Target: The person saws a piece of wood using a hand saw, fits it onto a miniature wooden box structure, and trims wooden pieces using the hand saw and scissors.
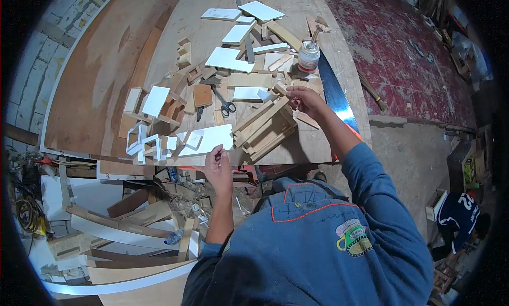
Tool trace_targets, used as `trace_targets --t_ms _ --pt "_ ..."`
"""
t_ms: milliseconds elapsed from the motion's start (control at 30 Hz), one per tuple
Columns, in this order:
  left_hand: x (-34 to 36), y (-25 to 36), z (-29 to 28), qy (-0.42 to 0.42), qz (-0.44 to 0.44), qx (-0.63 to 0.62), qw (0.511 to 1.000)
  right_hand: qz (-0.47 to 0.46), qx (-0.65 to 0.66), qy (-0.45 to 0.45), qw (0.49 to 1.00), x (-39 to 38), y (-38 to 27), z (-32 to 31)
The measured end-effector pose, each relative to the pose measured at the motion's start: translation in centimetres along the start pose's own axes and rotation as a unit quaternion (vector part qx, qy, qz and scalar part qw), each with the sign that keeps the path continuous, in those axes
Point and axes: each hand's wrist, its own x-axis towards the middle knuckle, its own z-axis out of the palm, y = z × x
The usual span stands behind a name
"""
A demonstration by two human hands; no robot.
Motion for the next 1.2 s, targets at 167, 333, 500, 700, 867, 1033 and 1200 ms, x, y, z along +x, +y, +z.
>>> trace_targets --t_ms 167,333,500,700,867,1033,1200 --pt "-1.1 6.8 4.4 -0.12 0.299 0.173 0.931 -0.055 -0.038 0.01 0.998 -6.5 -2.2 0.7" --pt "-1.3 6.5 10.7 -0.264 0.216 0.2 0.919 -0.149 -0.074 0.009 0.986 -13.8 -0.3 0.8" --pt "-2.6 3.2 13.5 -0.462 -0.067 -0.021 0.884 -0.216 -0.054 0.019 0.975 -18.3 2.6 0.0" --pt "-4.2 5.3 13.9 -0.572 -0.022 -0.035 0.819 -0.21 0.001 -0.029 0.977 -21.5 3.8 -2.4" --pt "-4.5 6.9 14.3 -0.606 0.052 0.03 0.793 -0.236 -0.009 -0.055 0.97 -23.1 4.0 -3.3" --pt "-5.0 7.2 14.8 -0.599 0.066 0.021 0.798 -0.239 -0.014 -0.066 0.969 -23.7 3.7 -3.6" --pt "-4.9 5.7 14.9 -0.602 0.054 0.04 0.796 -0.213 -0.022 -0.089 0.973 -23.1 3.9 -4.5"
